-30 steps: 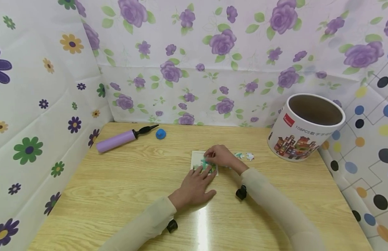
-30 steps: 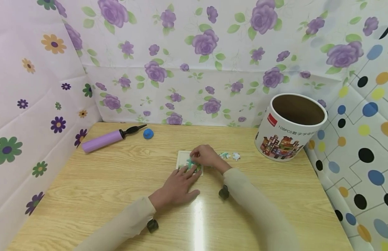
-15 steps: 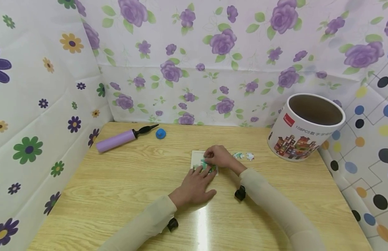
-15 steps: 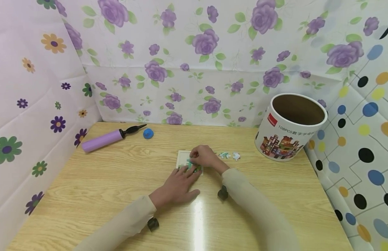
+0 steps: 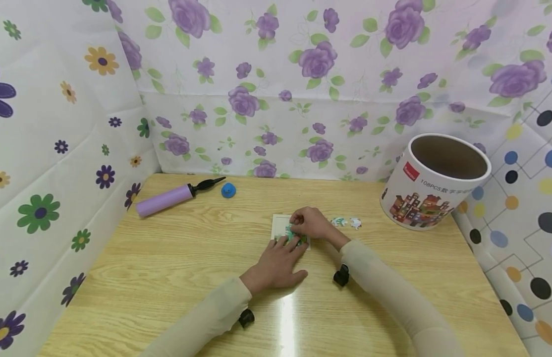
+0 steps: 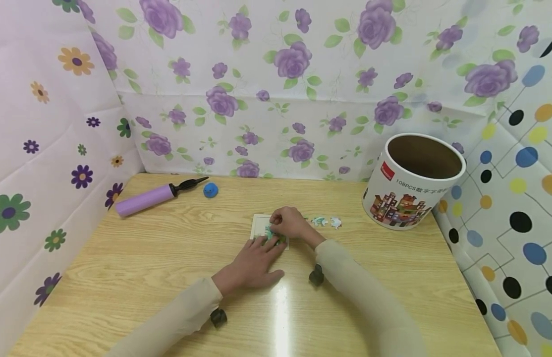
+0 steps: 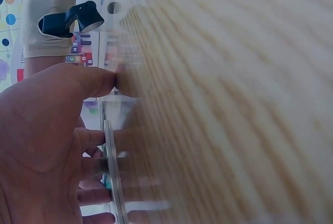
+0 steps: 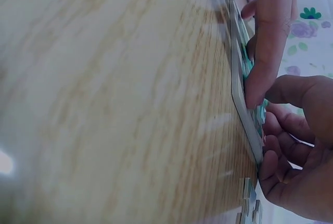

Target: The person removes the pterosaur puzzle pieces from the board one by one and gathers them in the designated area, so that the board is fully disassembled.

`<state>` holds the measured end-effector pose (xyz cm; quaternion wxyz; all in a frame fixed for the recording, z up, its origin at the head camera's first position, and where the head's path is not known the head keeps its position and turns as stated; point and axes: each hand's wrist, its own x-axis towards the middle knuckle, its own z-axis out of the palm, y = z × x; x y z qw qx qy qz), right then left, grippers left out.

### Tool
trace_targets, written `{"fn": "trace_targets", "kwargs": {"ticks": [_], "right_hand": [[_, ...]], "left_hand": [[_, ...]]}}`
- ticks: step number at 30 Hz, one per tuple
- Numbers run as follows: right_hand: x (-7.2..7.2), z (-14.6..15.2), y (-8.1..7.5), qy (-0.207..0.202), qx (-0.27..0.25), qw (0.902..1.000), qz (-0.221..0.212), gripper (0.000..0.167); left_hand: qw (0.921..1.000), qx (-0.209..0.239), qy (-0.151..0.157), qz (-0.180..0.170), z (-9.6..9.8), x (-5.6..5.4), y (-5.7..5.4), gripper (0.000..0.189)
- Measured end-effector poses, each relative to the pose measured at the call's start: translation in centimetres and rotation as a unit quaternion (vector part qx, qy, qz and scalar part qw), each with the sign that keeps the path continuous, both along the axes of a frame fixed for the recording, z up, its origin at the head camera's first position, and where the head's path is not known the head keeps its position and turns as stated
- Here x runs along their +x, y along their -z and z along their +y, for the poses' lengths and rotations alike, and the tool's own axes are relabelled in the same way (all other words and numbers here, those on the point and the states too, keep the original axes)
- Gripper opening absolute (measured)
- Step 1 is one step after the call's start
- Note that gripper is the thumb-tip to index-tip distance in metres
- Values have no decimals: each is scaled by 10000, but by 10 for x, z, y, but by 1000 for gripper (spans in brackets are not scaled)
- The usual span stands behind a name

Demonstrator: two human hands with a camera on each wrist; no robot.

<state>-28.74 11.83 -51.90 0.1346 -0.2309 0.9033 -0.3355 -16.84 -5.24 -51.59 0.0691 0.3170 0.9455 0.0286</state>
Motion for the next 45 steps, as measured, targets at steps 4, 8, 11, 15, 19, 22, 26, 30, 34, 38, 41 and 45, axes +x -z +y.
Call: {"fn": "trace_targets", "kwargs": {"ticks": [4,8,11,15,19,22,26,30,34,38,41,45], "right_hand": [[0,0,0,41,-44,10000,-40,10],[1,-1,-1,93,-57,9999,-89,9],[2,-2,-2,120,-43,9999,-66,9],[2,-3,-4,170,-99,9998,-43,7],[3,-2,-6,182,-245,9995,-93,7],[4,-1,-6,135,-244,9996,-63,8],[3,-1,-5,128,-196,9997,9,7],[2,0,-4,113,-323,9994,12,8],[2,1,-5,64,-481,9988,-51,8],[2,0,-6,36,-441,9990,-41,7],[3,2,-7,65,-487,9988,-43,7],[2,8,-8,148,-641,9978,37,8]], "left_hand": [[10000,-42,-25,-35,0,0,0,72],[10000,-83,-21,-30,0,0,-1,72],[10000,-89,0,-7,0,1,-1,72],[9999,-88,41,34,0,1,-2,72],[10000,-66,50,21,0,1,-3,72],[10000,-55,43,-6,0,0,-3,72],[9999,-86,61,-44,0,0,-4,72],[9999,-92,64,-54,0,0,-5,72],[9999,-62,47,-87,0,-1,-5,72],[9999,-33,69,-78,-1,0,-5,72],[9999,-41,85,-62,-1,0,-4,72],[9999,-61,87,-64,-2,1,-4,73]]}}
